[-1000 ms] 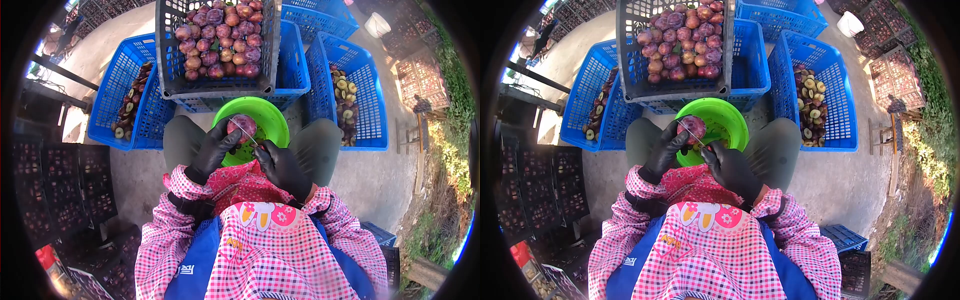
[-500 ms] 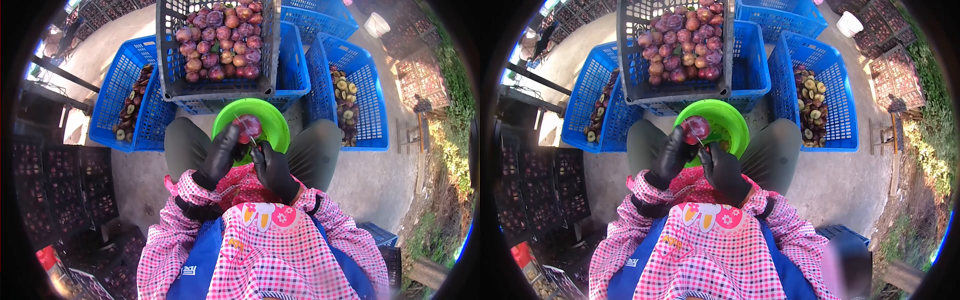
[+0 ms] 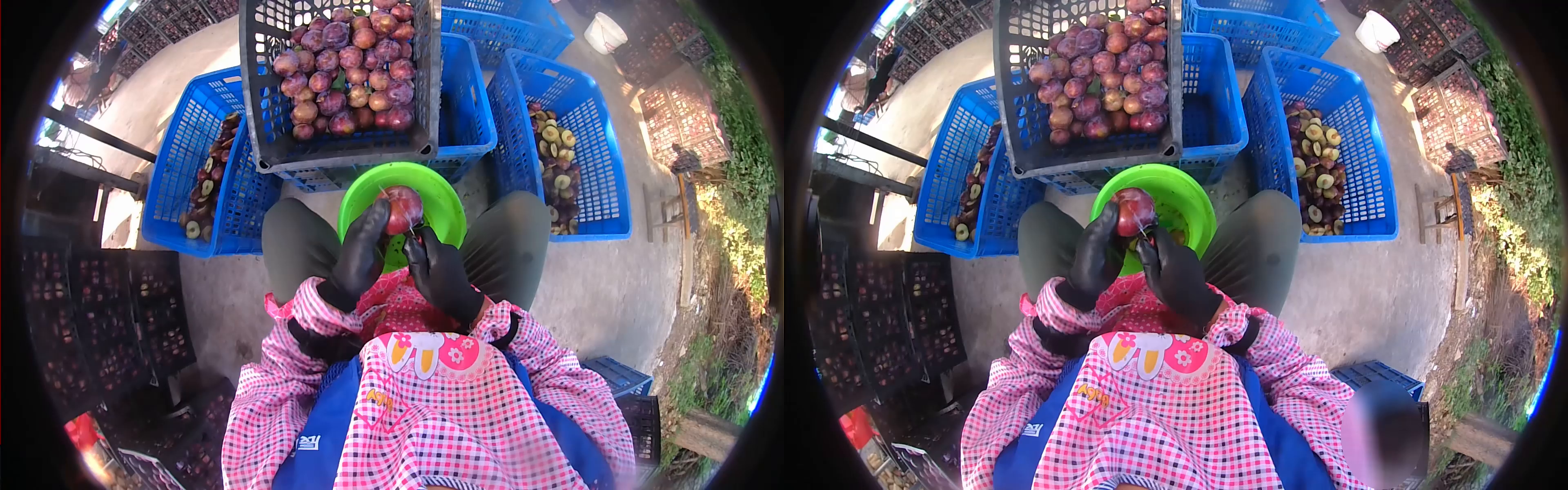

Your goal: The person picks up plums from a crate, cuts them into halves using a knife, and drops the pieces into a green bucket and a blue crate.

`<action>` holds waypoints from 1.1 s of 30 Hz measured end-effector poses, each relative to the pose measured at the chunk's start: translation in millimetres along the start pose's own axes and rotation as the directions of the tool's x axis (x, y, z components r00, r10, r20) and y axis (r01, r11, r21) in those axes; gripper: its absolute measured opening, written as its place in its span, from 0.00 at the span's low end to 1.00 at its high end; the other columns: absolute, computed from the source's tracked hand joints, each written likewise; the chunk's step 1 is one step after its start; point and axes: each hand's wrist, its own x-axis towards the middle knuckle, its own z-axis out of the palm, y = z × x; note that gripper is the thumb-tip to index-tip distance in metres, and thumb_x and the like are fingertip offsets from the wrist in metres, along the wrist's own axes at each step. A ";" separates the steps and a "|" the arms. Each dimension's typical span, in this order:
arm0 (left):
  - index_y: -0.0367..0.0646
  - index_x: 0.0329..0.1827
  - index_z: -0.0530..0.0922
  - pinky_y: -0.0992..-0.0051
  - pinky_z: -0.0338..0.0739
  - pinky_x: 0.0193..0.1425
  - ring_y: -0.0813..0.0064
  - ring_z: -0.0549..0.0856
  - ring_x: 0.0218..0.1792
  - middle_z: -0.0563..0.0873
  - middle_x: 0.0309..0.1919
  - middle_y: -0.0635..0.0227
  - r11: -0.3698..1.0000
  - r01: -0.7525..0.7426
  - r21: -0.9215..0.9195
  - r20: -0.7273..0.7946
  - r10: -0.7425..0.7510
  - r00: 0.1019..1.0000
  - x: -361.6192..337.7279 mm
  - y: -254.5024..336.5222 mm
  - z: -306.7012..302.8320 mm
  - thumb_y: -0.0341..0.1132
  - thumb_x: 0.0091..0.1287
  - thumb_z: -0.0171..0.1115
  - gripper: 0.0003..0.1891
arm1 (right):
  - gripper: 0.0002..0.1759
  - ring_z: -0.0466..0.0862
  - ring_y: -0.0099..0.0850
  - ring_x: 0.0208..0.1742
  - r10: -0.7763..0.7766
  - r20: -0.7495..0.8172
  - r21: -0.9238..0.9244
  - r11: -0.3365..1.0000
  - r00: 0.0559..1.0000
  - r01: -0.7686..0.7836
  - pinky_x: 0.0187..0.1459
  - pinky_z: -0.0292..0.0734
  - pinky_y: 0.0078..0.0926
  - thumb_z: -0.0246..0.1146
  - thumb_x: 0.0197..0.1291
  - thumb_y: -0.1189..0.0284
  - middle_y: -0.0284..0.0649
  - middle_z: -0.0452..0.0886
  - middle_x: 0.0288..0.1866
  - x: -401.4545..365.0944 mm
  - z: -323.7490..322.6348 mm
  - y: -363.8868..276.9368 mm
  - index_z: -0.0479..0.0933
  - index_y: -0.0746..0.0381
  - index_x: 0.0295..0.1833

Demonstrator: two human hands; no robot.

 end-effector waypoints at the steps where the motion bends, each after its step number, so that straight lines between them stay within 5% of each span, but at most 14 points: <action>1: 0.36 0.72 0.63 0.68 0.70 0.69 0.67 0.76 0.63 0.74 0.64 0.57 0.955 -0.112 0.276 -0.022 0.123 0.992 -0.1 -2.3 -3.2 0.42 0.72 0.63 0.31 | 0.13 0.82 0.56 0.28 -0.008 -0.002 0.082 0.997 1.000 0.008 0.28 0.75 0.50 0.57 0.72 0.63 0.54 0.81 0.27 -0.6 -0.9 1.2 0.73 0.63 0.48; 2: 0.36 0.72 0.63 0.68 0.70 0.69 0.67 0.76 0.63 0.74 0.64 0.57 0.956 -0.098 0.275 -0.022 0.108 0.994 -3.9 -4.6 -6.8 0.42 0.72 0.63 0.31 | 0.13 0.82 0.56 0.28 0.007 -0.005 0.083 0.997 1.000 -0.006 0.28 0.75 0.50 0.57 0.72 0.63 0.54 0.81 0.27 -4.2 -0.9 1.5 0.73 0.63 0.48; 4: 0.36 0.71 0.65 0.68 0.70 0.69 0.66 0.77 0.63 0.77 0.61 0.58 0.405 -0.404 0.820 0.216 0.433 0.875 -4.3 5.2 -3.7 0.44 0.76 0.57 0.28 | 0.14 0.82 0.56 0.28 0.017 0.048 0.099 0.995 0.999 -0.022 0.29 0.74 0.50 0.56 0.72 0.62 0.55 0.81 0.28 -1.9 -2.8 1.8 0.73 0.63 0.49; 7: 0.34 0.70 0.67 0.67 0.68 0.71 0.64 0.77 0.63 0.78 0.62 0.59 0.982 -0.184 0.054 0.023 0.183 0.983 -3.7 -8.1 -8.6 0.45 0.78 0.52 0.26 | 0.14 0.82 0.55 0.28 -0.004 -0.008 0.000 1.000 1.000 0.004 0.29 0.73 0.50 0.56 0.73 0.62 0.54 0.81 0.28 -2.4 -1.6 -3.8 0.73 0.63 0.50; 9: 0.33 0.71 0.67 0.67 0.68 0.70 0.64 0.78 0.63 0.78 0.62 0.59 0.999 -0.035 -0.033 -0.004 0.035 0.999 -5.2 -8.5 -14.7 0.46 0.78 0.51 0.27 | 0.13 0.81 0.54 0.26 -0.012 -0.034 -0.020 1.000 0.999 0.011 0.28 0.72 0.46 0.55 0.73 0.65 0.51 0.80 0.25 -7.1 8.1 5.0 0.72 0.65 0.48; 11: 0.33 0.71 0.66 0.67 0.68 0.70 0.65 0.78 0.62 0.78 0.62 0.57 0.925 -0.189 0.329 0.007 0.197 0.980 -7.8 -7.7 -21.0 0.47 0.77 0.54 0.29 | 0.14 0.81 0.54 0.27 0.006 -0.012 0.061 0.998 1.000 -0.006 0.29 0.72 0.48 0.55 0.73 0.63 0.53 0.80 0.27 -3.3 6.5 7.5 0.72 0.65 0.49; 12: 0.34 0.71 0.66 0.66 0.68 0.69 0.64 0.78 0.62 0.78 0.62 0.56 0.623 -0.283 0.729 0.101 0.311 0.945 -12.8 5.7 -15.0 0.47 0.75 0.58 0.30 | 0.15 0.82 0.54 0.27 0.004 0.059 0.176 0.984 0.998 -0.014 0.29 0.72 0.50 0.55 0.73 0.62 0.56 0.81 0.28 -4.7 5.7 6.5 0.73 0.65 0.49; 15: 0.34 0.72 0.65 0.67 0.69 0.68 0.65 0.78 0.61 0.77 0.62 0.56 0.358 -0.410 0.839 0.264 0.392 0.881 -10.0 10.8 -14.1 0.45 0.72 0.62 0.32 | 0.15 0.82 0.53 0.27 0.059 0.135 0.350 0.931 0.989 -0.103 0.29 0.72 0.47 0.55 0.74 0.62 0.56 0.81 0.28 -2.9 2.4 2.2 0.72 0.65 0.49; 20: 0.34 0.71 0.65 0.67 0.71 0.66 0.63 0.80 0.59 0.80 0.59 0.55 0.915 -0.169 0.366 0.034 0.168 0.985 -7.7 0.7 -13.7 0.41 0.72 0.62 0.30 | 0.15 0.81 0.49 0.25 0.171 0.201 0.418 0.876 0.965 -0.242 0.29 0.71 0.43 0.54 0.75 0.62 0.53 0.79 0.25 -0.6 4.3 1.6 0.73 0.66 0.47; 24: 0.34 0.69 0.68 0.67 0.71 0.67 0.65 0.79 0.61 0.80 0.60 0.57 0.424 -0.352 0.835 0.185 0.386 0.904 -3.5 7.5 -18.9 0.35 0.67 0.69 0.30 | 0.16 0.80 0.47 0.22 0.139 0.378 0.407 0.863 0.915 -0.299 0.28 0.70 0.43 0.56 0.74 0.61 0.52 0.79 0.24 6.6 -11.7 15.5 0.73 0.66 0.45; 25: 0.34 0.68 0.68 0.67 0.72 0.67 0.66 0.80 0.60 0.80 0.60 0.58 0.155 -0.414 0.897 0.330 0.390 0.860 0.2 10.0 -24.2 0.33 0.65 0.70 0.30 | 0.16 0.81 0.48 0.23 0.032 0.061 0.191 0.981 0.998 -0.043 0.27 0.71 0.45 0.58 0.73 0.60 0.51 0.80 0.24 5.3 -12.4 6.0 0.74 0.65 0.45; 30: 0.36 0.69 0.69 0.68 0.74 0.65 0.67 0.81 0.58 0.81 0.59 0.61 0.891 -0.079 0.447 0.007 0.084 0.996 -5.2 -0.4 -36.4 0.50 0.74 0.58 0.30 | 0.25 0.86 0.44 0.33 -0.012 -0.096 0.220 0.975 0.995 0.033 0.36 0.79 0.40 0.71 0.61 0.58 0.46 0.83 0.36 27.9 -46.0 -13.1 0.74 0.63 0.54; 31: 0.37 0.69 0.69 0.68 0.75 0.65 0.68 0.82 0.58 0.81 0.59 0.62 0.992 0.040 0.117 0.026 -0.043 0.999 -6.5 -5.6 -25.5 0.55 0.76 0.53 0.31 | 0.31 0.86 0.42 0.38 0.001 -0.029 0.239 0.971 1.000 0.006 0.39 0.79 0.38 0.75 0.56 0.55 0.46 0.83 0.42 34.2 -46.2 -15.0 0.73 0.64 0.55; 33: 0.38 0.70 0.69 0.70 0.76 0.62 0.71 0.82 0.56 0.81 0.58 0.62 0.993 0.038 0.116 0.097 -0.050 0.994 -10.6 -1.2 2.7 0.56 0.79 0.44 0.31 | 0.40 0.85 0.40 0.45 -0.093 0.016 0.095 0.991 0.996 0.091 0.46 0.79 0.36 0.80 0.47 0.53 0.48 0.81 0.48 39.7 -35.8 -9.7 0.71 0.67 0.56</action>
